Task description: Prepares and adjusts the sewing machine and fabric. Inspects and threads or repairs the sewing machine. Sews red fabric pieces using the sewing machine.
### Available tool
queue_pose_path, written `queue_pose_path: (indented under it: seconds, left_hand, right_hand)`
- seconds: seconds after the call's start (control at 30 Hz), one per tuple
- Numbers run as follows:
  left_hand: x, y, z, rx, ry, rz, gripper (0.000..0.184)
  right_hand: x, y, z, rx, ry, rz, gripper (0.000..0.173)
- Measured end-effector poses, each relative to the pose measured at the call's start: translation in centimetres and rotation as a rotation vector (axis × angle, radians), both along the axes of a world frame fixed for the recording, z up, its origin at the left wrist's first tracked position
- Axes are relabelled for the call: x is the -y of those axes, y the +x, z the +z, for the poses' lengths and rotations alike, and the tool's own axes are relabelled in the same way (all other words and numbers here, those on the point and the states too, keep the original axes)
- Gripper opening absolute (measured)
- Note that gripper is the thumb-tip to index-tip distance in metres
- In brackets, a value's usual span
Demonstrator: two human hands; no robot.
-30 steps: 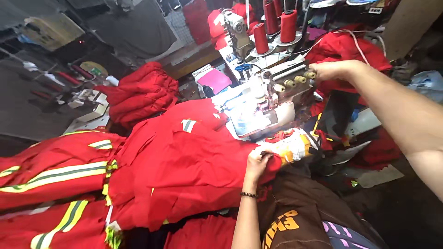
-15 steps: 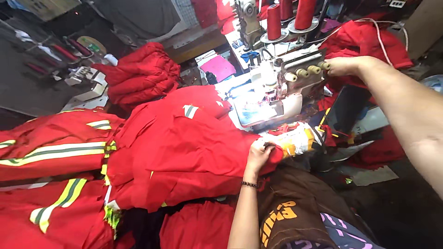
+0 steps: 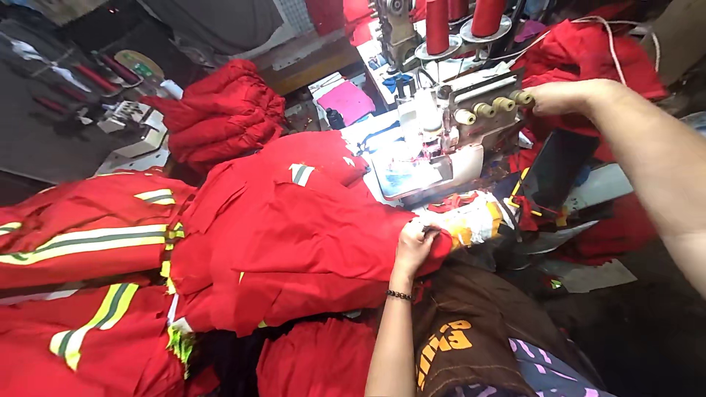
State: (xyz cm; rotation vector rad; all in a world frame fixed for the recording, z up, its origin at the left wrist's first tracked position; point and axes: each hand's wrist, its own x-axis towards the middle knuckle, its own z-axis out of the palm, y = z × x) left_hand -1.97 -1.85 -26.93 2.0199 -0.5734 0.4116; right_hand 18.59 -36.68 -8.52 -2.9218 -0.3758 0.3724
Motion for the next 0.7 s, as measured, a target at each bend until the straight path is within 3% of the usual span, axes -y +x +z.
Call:
queue_pose_path:
  seconds: [0.23,0.47,0.7]
  left_hand:
    - [-0.1,0.0,0.1,0.010,-0.003,0.010,0.009]
    - [-0.1,0.0,0.1,0.029,-0.001,0.000,0.009]
    - [-0.2,-0.1,0.0,0.026,-0.002,-0.001,0.009]
  right_hand:
    - [0.3,3.6,-2.6,-0.026,0.054,0.005,0.028]
    - [1.3,0.2,-0.8,0.019,0.106,0.029,0.050]
    - [1.4,1.5,-0.7,0.025,0.053,0.032,0.014]
